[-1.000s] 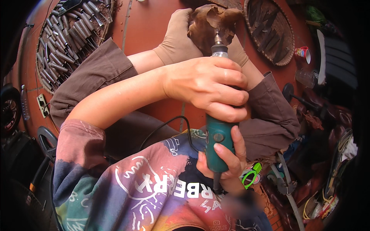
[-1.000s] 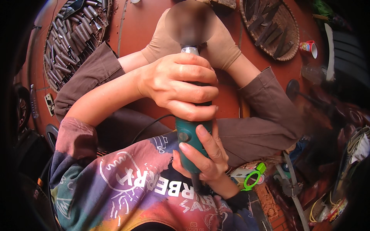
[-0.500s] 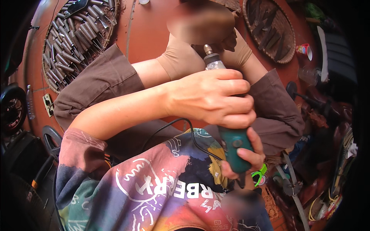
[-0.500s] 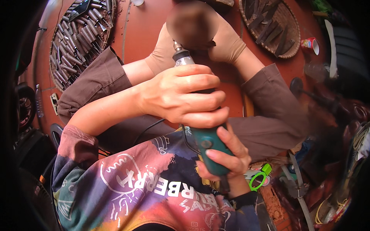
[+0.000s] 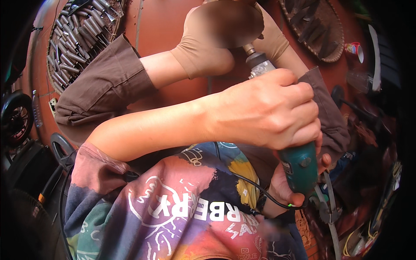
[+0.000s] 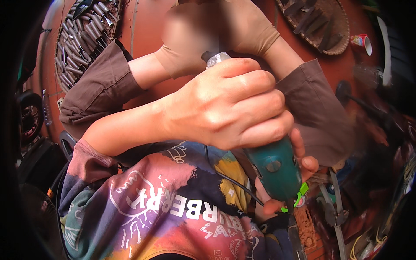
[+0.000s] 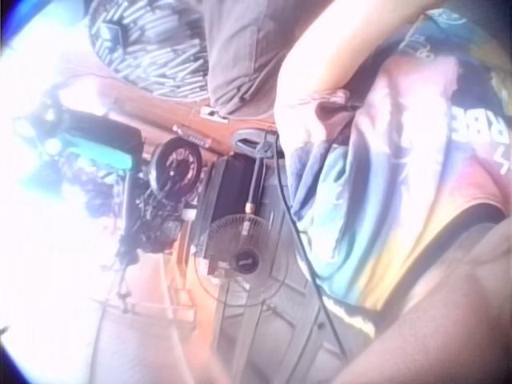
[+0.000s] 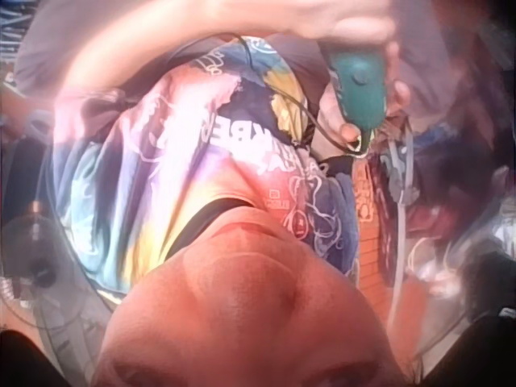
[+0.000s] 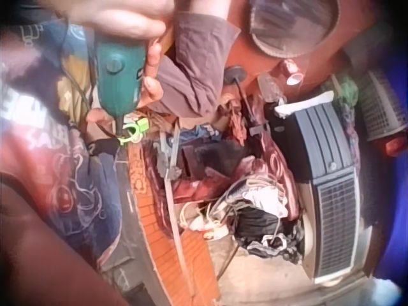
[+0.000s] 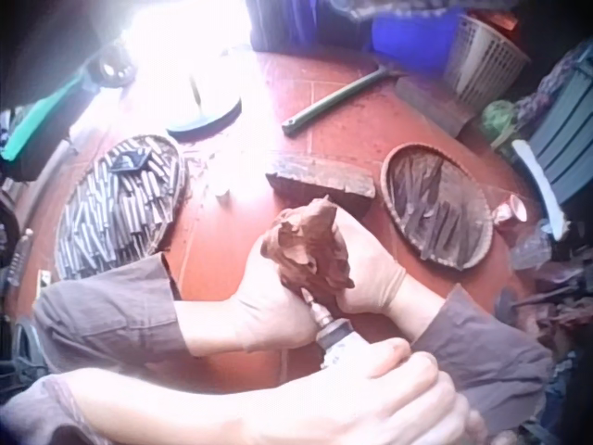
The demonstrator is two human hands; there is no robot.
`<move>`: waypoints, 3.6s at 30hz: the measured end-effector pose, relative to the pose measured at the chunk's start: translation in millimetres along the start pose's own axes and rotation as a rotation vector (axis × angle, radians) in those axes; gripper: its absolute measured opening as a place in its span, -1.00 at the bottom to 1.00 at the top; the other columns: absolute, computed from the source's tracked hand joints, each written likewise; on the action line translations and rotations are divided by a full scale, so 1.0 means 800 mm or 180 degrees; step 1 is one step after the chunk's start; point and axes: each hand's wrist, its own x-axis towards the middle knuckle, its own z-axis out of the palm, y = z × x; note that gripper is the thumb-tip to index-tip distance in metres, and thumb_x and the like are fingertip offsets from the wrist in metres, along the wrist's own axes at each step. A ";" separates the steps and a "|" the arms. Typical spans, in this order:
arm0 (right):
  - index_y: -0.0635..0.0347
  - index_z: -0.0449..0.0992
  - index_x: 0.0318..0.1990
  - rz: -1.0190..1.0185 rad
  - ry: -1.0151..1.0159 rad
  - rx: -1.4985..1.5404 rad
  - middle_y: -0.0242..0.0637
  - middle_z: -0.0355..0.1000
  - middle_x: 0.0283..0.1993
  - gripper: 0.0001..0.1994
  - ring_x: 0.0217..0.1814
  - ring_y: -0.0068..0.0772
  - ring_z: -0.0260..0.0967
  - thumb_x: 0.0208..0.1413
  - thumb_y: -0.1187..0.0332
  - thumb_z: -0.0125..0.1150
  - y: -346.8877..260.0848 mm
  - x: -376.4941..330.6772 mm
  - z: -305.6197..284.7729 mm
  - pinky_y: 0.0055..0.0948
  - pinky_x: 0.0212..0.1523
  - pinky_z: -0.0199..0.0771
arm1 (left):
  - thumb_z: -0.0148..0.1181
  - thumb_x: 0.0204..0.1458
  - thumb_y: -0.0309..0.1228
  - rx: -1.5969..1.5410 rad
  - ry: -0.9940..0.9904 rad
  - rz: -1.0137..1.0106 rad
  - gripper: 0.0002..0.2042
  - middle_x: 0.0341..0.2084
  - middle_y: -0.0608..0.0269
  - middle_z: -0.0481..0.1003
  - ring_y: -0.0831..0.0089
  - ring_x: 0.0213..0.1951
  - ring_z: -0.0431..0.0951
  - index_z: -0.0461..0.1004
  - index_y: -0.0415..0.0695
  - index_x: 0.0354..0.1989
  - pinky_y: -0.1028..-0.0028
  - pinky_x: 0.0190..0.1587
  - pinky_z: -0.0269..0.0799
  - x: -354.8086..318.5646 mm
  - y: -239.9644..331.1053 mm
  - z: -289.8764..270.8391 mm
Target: The person uses a rotary tool to carve a piece of wood held between their feet. They rotate the wood and adjust the tool to shape different areas of the object.
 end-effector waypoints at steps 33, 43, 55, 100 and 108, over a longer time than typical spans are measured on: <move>0.00 0.29 0.15 -0.0385 -0.0486 -0.0639 0.31 0.10 0.37 -0.30 0.22 0.35 0.28 -0.14 -0.13 0.23 -0.018 0.043 -0.011 -0.02 -0.21 0.69 | 0.21 -0.29 -0.30 -0.0015 0.0644 -0.0185 -0.87 -0.58 0.47 0.27 0.50 -0.45 0.37 0.38 0.07 -0.55 0.49 -0.45 0.28 0.011 -0.029 0.017; 0.06 0.30 0.14 -0.0326 -0.0566 -0.0962 0.38 0.08 0.36 -0.30 0.24 0.36 0.27 -0.15 -0.09 0.25 -0.040 0.078 -0.001 -0.04 -0.18 0.69 | 0.20 -0.28 -0.30 0.0135 0.0830 -0.0345 -0.88 -0.59 0.47 0.29 0.48 -0.45 0.40 0.39 0.07 -0.55 0.47 -0.43 0.31 0.022 -0.031 0.024; 0.03 0.30 0.13 -0.0087 -0.0726 -0.1007 0.34 0.08 0.37 -0.30 0.23 0.34 0.29 -0.17 -0.08 0.29 -0.054 0.092 -0.001 -0.06 -0.16 0.69 | 0.21 -0.26 -0.29 0.0229 0.0819 -0.0430 -0.87 -0.59 0.47 0.30 0.47 -0.44 0.42 0.41 0.07 -0.50 0.46 -0.41 0.32 0.026 -0.029 0.026; -0.16 0.29 0.14 0.0061 -0.0833 -0.0035 0.00 0.14 0.40 -0.29 0.31 0.20 0.25 -0.22 -0.09 0.40 0.023 0.023 -0.028 0.05 -0.09 0.69 | 0.20 -0.15 -0.33 -0.0092 -0.0129 0.0213 -0.89 -0.50 0.46 0.34 0.50 -0.35 0.43 0.44 0.02 -0.44 0.49 -0.35 0.36 -0.003 -0.033 0.007; -0.05 0.28 0.17 -0.0105 -0.1134 -0.0188 0.12 0.10 0.40 -0.31 0.29 0.27 0.25 -0.15 -0.07 0.28 0.010 0.045 -0.028 0.03 -0.12 0.69 | 0.21 -0.19 -0.33 -0.0081 -0.0208 0.0086 -0.87 -0.50 0.46 0.34 0.49 -0.37 0.43 0.44 0.05 -0.42 0.49 -0.34 0.38 0.005 -0.036 0.002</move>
